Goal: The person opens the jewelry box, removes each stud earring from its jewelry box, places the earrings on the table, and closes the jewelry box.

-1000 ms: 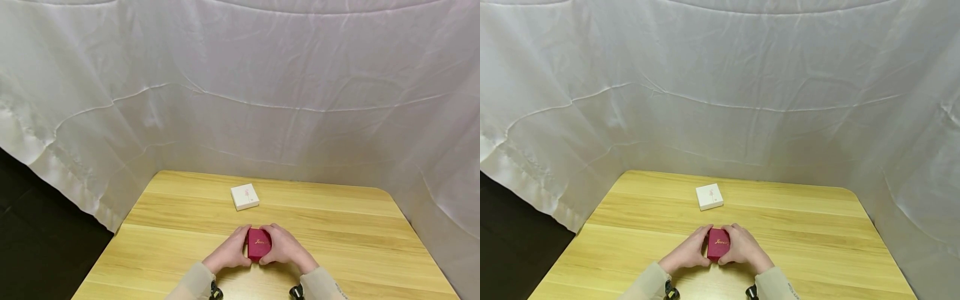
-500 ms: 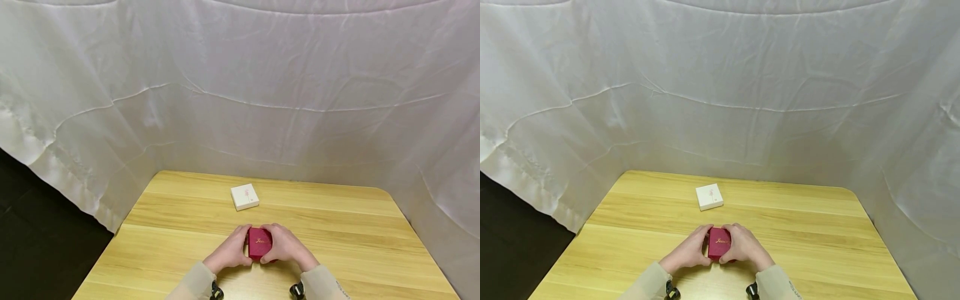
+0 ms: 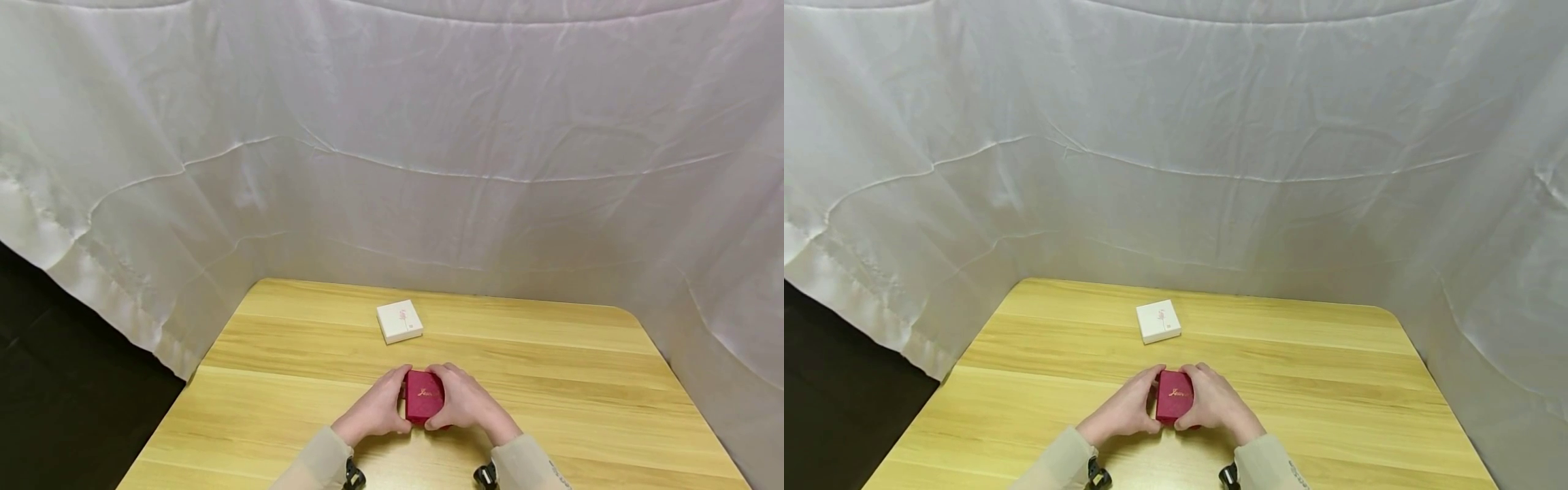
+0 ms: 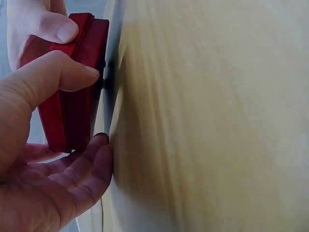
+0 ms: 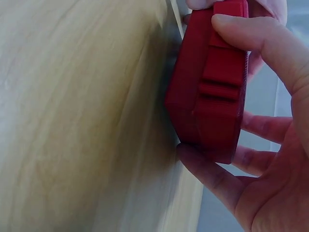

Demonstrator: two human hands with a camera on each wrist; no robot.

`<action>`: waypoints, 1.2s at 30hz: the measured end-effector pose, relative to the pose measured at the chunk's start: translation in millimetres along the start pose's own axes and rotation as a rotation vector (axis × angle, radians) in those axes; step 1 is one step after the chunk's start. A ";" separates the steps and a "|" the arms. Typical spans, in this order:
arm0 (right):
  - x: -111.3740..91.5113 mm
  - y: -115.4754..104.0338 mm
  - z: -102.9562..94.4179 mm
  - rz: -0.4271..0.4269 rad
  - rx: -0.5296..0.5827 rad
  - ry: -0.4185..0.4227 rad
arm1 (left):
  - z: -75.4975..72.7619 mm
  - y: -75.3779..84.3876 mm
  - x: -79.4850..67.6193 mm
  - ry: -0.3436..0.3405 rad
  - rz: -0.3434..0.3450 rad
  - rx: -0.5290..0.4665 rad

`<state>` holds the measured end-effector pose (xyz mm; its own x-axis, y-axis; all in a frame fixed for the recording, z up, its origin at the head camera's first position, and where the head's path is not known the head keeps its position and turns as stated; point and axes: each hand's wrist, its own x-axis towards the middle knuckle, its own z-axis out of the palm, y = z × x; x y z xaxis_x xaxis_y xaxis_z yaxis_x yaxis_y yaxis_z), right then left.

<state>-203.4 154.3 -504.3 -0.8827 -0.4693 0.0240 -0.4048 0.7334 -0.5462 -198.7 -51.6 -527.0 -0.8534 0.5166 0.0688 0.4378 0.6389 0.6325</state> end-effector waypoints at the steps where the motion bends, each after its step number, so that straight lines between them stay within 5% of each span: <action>1: 0.3 0.2 -0.3 0.001 -0.002 -0.004 | 0.1 0.4 -0.2 -0.002 -0.001 0.002; 22: 3.2 -1.5 -4.8 0.015 0.006 -0.071 | 1.0 3.0 -2.9 -0.007 -0.008 0.035; 36: -1.7 -4.6 0.4 0.009 -0.009 -0.018 | 1.7 0.3 -1.0 0.011 0.001 0.014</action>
<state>-199.9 151.5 -502.1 -0.8819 -0.4714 0.0045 -0.3992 0.7418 -0.5388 -197.3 -51.0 -528.2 -0.8560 0.5110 0.0782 0.4426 0.6463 0.6216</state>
